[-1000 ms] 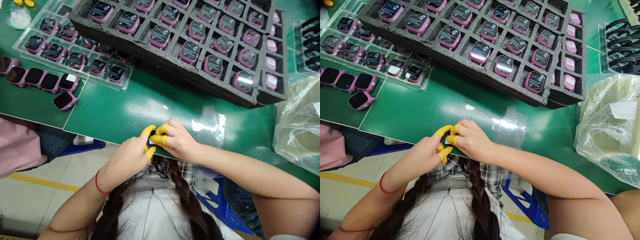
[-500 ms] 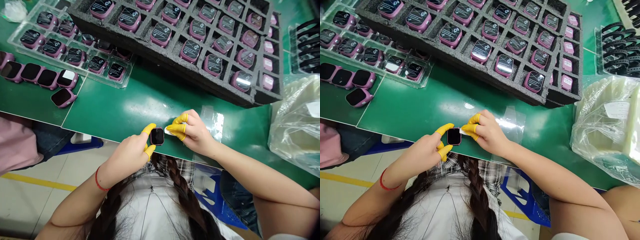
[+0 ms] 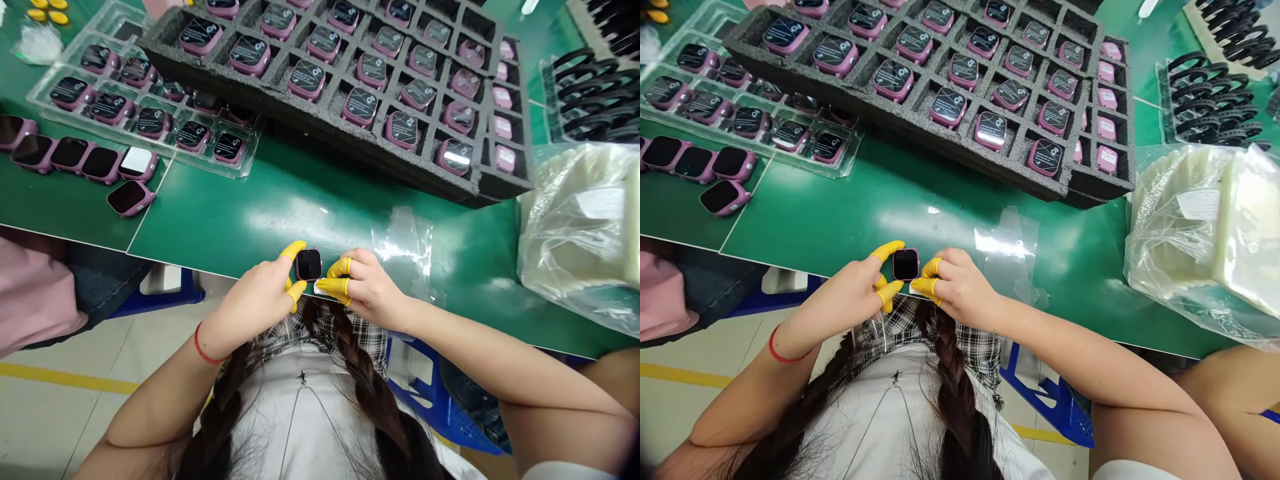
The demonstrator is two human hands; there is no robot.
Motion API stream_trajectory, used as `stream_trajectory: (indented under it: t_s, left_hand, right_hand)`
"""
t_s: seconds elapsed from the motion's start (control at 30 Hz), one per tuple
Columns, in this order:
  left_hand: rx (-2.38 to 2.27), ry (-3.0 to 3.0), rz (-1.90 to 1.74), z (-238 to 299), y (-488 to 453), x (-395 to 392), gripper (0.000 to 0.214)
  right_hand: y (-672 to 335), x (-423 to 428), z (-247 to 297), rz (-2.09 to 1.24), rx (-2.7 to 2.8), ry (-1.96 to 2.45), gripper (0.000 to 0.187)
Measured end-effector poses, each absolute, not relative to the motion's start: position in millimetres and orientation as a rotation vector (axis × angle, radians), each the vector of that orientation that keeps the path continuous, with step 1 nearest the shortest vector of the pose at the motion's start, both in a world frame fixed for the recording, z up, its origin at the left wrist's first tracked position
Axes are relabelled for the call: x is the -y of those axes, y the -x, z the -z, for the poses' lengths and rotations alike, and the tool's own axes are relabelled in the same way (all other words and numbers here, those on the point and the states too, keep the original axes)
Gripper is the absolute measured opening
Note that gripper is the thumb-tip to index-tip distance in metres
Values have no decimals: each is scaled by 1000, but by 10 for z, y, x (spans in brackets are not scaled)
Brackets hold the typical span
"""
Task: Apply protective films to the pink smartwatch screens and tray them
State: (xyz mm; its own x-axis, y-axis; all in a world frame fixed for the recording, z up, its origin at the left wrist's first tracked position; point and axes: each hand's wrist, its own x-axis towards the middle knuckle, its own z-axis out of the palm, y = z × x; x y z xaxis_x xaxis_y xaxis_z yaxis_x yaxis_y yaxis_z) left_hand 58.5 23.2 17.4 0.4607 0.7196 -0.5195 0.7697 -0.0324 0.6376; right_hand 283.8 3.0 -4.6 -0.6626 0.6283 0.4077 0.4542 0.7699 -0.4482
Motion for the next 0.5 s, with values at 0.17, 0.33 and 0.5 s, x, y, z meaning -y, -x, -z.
stream_trajectory:
  t_s: [0.17, 0.33, 0.5]
  left_hand:
    - [-1134, -1574, -81, -214, -510, -251, 70]
    - [-1120, -1418, -300, -291, -232, -3, 77]
    - [-1120, -1254, -659, -240, -104, 385, 91]
  right_hand:
    - [-2960, 112, -250, -383, 2237, 947, 22]
    - [-3219, 143, -343, -273, 2025, 1378, 17]
    - [-3371, 64, -108, -197, 1984, 1546, 13]
